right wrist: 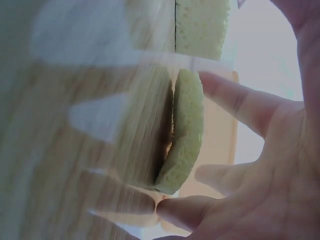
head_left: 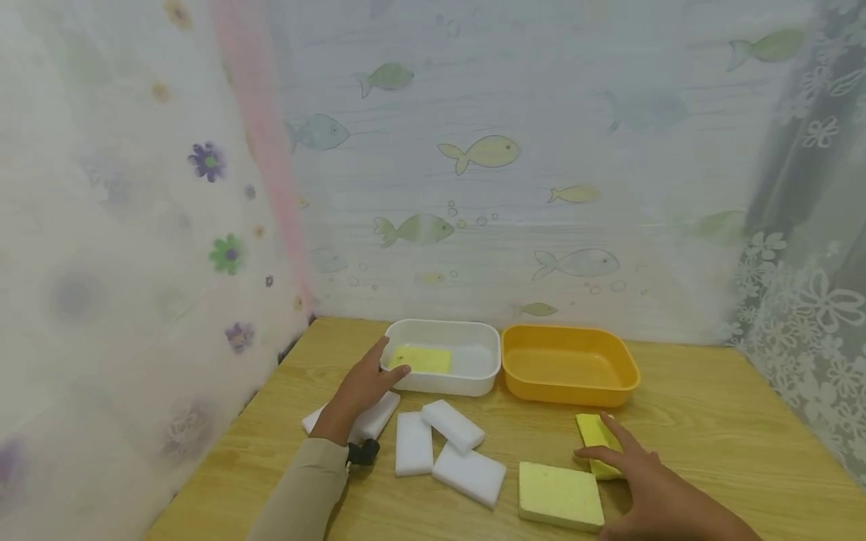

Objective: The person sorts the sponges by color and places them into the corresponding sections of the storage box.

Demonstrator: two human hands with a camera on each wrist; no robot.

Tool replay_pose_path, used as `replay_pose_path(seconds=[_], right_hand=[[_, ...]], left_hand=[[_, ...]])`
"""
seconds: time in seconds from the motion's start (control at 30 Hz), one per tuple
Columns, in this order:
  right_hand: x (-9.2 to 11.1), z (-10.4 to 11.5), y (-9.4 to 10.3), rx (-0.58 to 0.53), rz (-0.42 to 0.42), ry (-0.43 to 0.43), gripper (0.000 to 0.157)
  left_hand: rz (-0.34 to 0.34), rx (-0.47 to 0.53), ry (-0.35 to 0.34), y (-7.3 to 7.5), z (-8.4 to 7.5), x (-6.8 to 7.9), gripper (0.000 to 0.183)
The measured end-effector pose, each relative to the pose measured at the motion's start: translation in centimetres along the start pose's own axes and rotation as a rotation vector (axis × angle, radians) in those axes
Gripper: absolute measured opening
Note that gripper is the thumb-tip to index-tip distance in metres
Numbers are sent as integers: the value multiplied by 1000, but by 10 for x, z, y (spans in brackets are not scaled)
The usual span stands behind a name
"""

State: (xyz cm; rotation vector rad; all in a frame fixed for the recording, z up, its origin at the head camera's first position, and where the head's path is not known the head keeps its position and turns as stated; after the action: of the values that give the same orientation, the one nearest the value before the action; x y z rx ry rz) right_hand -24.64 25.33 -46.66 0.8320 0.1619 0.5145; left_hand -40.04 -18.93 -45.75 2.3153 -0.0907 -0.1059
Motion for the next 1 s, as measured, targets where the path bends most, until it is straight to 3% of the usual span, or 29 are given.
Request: replay_pose_path(seconds=[0.57,1.0], right_hand=[[-1,-6,4,-23,-7,-74,64],[0,-5,7,-9,-54,-6,63]], left_hand=[[0,7,-13,0,-2,-2,94],[9,9,-9,0,0,-1,94]])
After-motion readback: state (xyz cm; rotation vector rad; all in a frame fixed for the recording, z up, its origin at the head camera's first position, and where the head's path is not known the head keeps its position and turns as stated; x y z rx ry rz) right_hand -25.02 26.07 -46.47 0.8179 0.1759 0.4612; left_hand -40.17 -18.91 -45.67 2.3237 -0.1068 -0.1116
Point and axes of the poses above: each hand's wrist, its own x-axis away from the middle knuckle, its own y-axis out of the back of the hand, z = x × y, the point moved 6 cm from there along -x, towards the middle knuckle, and after that the axes turned 4 degrees about -x, right-handed, at the moved point
